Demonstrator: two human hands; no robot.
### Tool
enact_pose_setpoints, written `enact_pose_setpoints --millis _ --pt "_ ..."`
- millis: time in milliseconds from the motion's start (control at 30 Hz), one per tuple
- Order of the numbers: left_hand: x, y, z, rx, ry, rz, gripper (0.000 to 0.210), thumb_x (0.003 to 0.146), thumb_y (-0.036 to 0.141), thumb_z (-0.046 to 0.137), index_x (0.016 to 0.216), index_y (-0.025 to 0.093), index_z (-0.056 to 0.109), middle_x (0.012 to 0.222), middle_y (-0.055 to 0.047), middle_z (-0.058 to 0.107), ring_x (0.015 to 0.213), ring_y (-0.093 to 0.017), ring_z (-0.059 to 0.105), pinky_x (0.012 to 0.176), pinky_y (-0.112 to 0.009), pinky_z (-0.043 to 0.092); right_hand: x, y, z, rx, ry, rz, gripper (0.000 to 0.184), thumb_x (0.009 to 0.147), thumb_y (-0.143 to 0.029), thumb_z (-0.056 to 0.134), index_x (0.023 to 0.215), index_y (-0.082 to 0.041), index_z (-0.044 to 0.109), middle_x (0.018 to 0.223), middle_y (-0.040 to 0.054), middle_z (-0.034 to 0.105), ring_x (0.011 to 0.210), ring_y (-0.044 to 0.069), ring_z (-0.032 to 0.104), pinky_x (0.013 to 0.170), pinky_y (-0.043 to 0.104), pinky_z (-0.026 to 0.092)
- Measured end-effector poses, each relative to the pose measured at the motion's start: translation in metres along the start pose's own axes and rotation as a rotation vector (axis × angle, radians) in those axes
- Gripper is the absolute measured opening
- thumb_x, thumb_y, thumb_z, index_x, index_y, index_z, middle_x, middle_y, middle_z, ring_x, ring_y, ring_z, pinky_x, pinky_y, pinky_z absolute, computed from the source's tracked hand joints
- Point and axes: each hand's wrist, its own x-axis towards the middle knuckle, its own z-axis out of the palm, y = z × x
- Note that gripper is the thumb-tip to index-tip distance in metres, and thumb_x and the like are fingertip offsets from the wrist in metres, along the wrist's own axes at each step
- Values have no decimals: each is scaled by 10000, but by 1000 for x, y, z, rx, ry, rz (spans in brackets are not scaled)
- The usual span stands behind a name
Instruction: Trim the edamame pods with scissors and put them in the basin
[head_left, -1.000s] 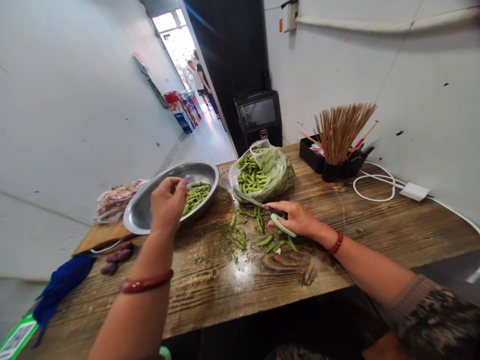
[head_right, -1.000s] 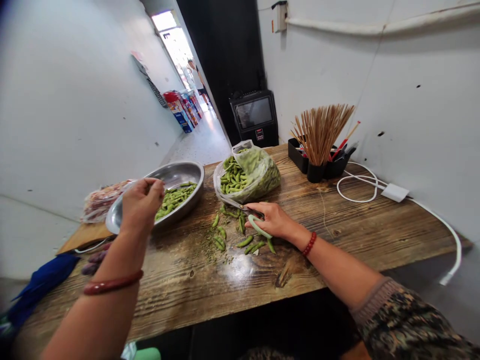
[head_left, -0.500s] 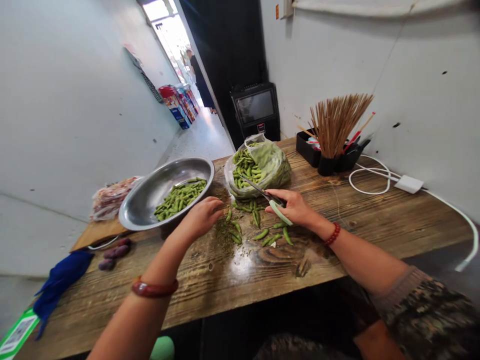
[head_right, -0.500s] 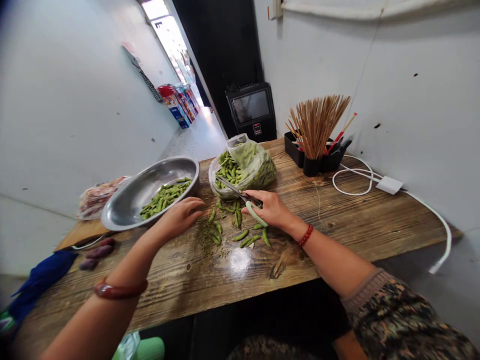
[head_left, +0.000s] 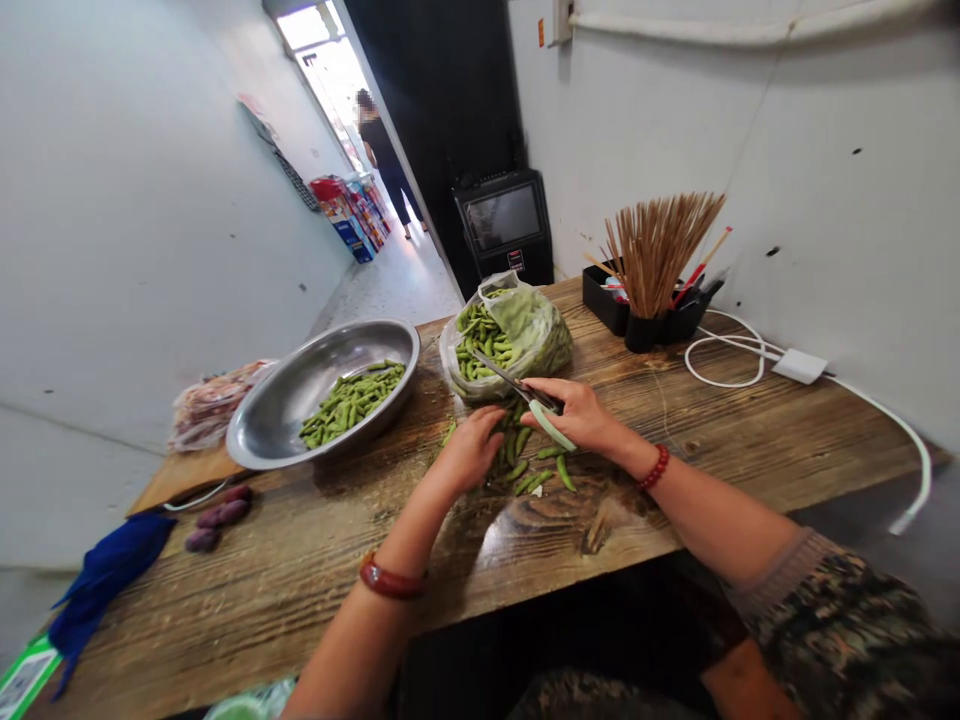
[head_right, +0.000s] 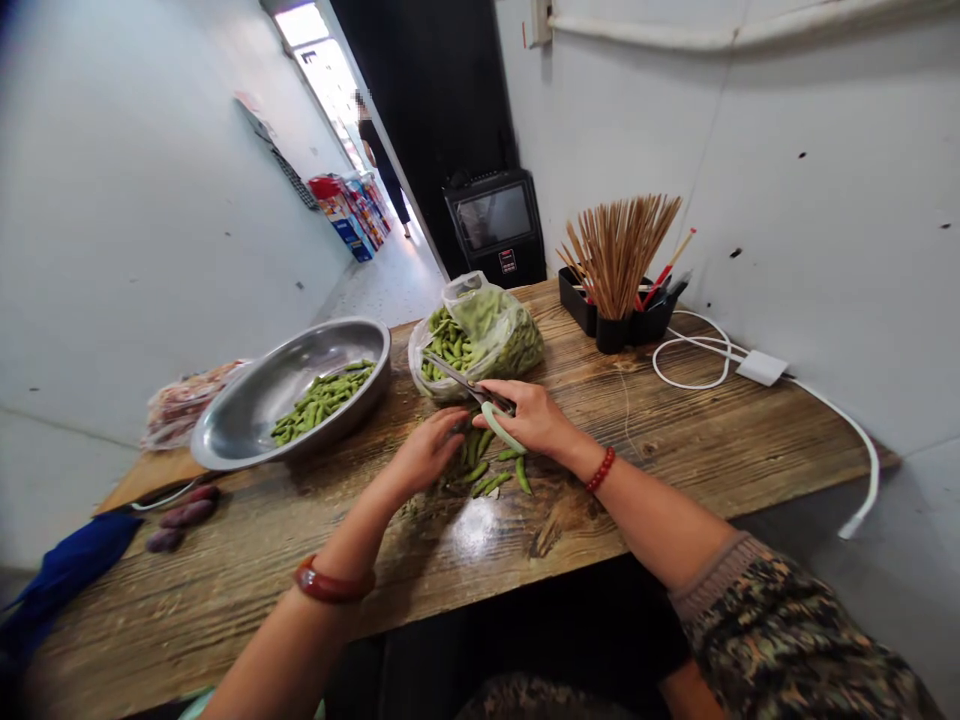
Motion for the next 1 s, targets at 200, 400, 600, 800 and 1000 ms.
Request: enact_pose_setpoints --millis 200,400,600,800,1000 --pt "4 14 11 -36 -4 -22 367 781 77 518 1113 153 654 1224 -172 628 1163 -285 569 1037 -472 407 -1 3 1 13 -1 -3 476 739 -385 726 1162 -175 666 1068 75 716 933 214 679 845 316 535" --pt "-24 27 -1 -66 71 21 333 856 149 477 1144 195 638 1212 -126 627 1155 -242 567 1024 -427 419 -1 4 1 20 25 19 487 727 -383 737 1163 -177 670 1112 84 708 976 237 678 889 355 536" --pt "-70 -21 -50 153 199 -230 358 802 337 609 1118 173 644 1103 -129 636 1051 -266 594 955 -439 453 -2 2 2 7 8 29 488 713 -391 749 1138 -160 686 1098 85 715 966 248 683 899 363 536" --pt "-81 -32 -44 228 19 -210 634 657 332 770 1248 195 585 1354 -154 534 1252 -330 479 1051 -487 363 -3 2 2 1 -1 30 486 715 -404 744 1139 -173 685 1092 72 717 962 249 683 899 367 536" --pt "-42 -15 -17 309 17 -138 430 699 276 751 1112 188 674 1204 -148 644 1116 -331 564 955 -486 430 -4 3 2 3 -1 23 484 720 -390 741 1141 -158 684 1094 78 715 956 246 683 892 359 538"
